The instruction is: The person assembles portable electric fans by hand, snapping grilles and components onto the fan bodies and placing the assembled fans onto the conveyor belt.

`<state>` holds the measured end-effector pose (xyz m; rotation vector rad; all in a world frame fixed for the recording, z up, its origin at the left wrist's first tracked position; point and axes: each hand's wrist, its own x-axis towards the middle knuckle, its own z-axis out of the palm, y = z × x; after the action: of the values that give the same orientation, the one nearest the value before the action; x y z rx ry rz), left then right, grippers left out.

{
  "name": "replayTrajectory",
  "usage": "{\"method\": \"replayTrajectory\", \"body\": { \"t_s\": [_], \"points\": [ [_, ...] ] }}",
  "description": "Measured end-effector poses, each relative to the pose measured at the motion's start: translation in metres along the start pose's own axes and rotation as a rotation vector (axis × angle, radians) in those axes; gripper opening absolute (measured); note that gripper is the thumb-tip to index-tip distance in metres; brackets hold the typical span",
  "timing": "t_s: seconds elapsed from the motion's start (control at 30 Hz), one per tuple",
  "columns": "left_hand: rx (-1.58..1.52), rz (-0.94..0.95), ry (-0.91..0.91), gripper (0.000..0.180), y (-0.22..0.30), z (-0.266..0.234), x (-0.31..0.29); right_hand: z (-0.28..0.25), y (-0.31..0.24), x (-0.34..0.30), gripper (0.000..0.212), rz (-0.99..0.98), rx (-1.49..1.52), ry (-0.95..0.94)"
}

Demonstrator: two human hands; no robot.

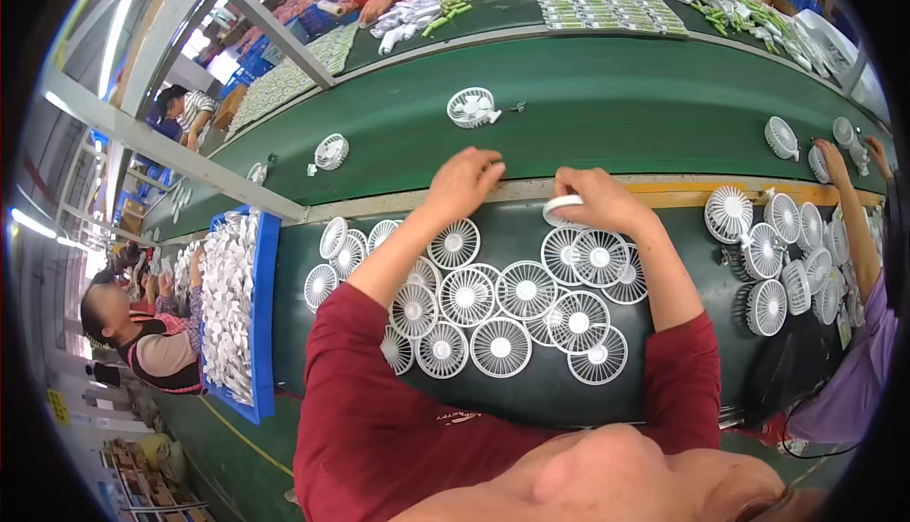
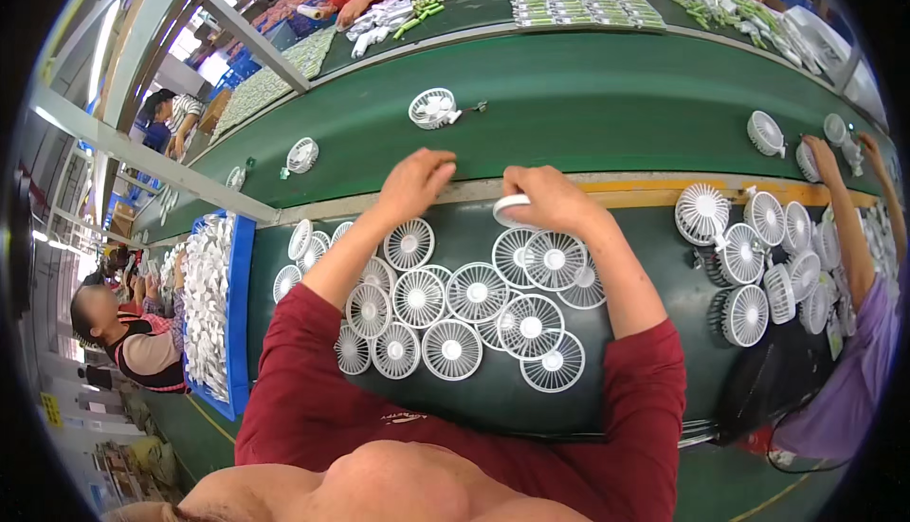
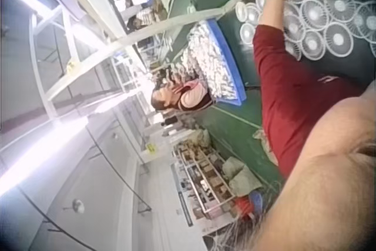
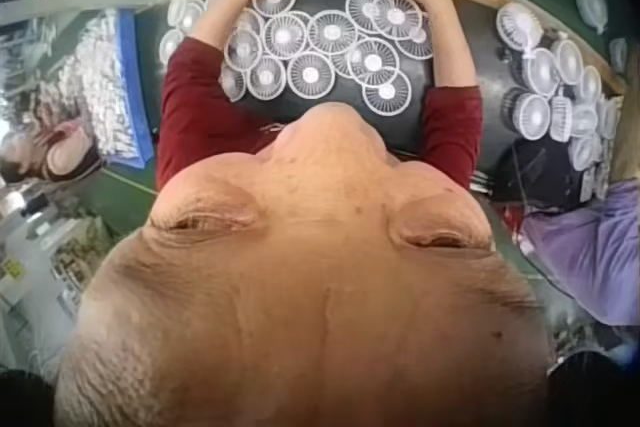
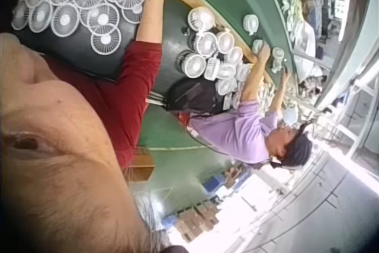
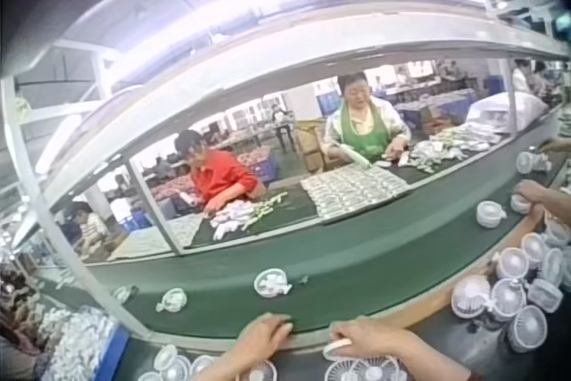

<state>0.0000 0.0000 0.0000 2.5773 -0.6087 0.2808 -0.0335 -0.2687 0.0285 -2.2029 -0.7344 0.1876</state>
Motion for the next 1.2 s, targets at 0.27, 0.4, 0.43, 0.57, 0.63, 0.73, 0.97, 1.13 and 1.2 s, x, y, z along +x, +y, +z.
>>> {"method": "replayTrajectory", "body": {
  "t_s": [0.27,0.4,0.43,0.57,0.63,0.73,0.97,1.13,1.2],
  "points": [
    [0.189,-0.318,0.241,0.043,-0.070,0.018,0.084,0.030,-0.017,0.004,0.021,-0.225,-0.216,0.208],
    [0.124,-0.395,0.258,0.046,-0.054,0.039,0.114,0.041,-0.007,-0.007,0.034,-0.182,-0.239,0.020],
    [0.126,-0.398,0.260,0.046,-0.054,0.040,0.115,0.040,-0.012,-0.009,0.034,-0.186,-0.239,0.017],
    [0.119,-0.434,0.243,0.043,-0.069,0.037,0.116,0.039,-0.028,-0.010,0.045,-0.060,-0.250,-0.224],
    [0.119,-0.397,0.162,0.037,-0.077,0.030,0.115,0.040,-0.031,-0.011,0.047,-0.139,-0.274,-0.206],
    [-0.005,-0.449,-0.047,0.030,-0.082,0.025,0.110,0.043,-0.029,-0.013,0.048,-0.161,-0.284,-0.195],
    [-0.938,-0.438,-0.037,0.046,-0.051,0.017,0.060,0.045,0.007,-0.007,0.061,-0.249,-0.239,-0.118],
    [-1.362,-0.473,-0.028,0.058,-0.010,-0.026,-0.025,0.035,-0.028,-0.005,0.076,-0.447,-0.058,0.336],
    [-1.451,-0.464,-0.037,0.057,0.021,-0.027,-0.052,0.035,-0.047,-0.014,0.079,-0.471,-0.018,0.475]
  ]
}}
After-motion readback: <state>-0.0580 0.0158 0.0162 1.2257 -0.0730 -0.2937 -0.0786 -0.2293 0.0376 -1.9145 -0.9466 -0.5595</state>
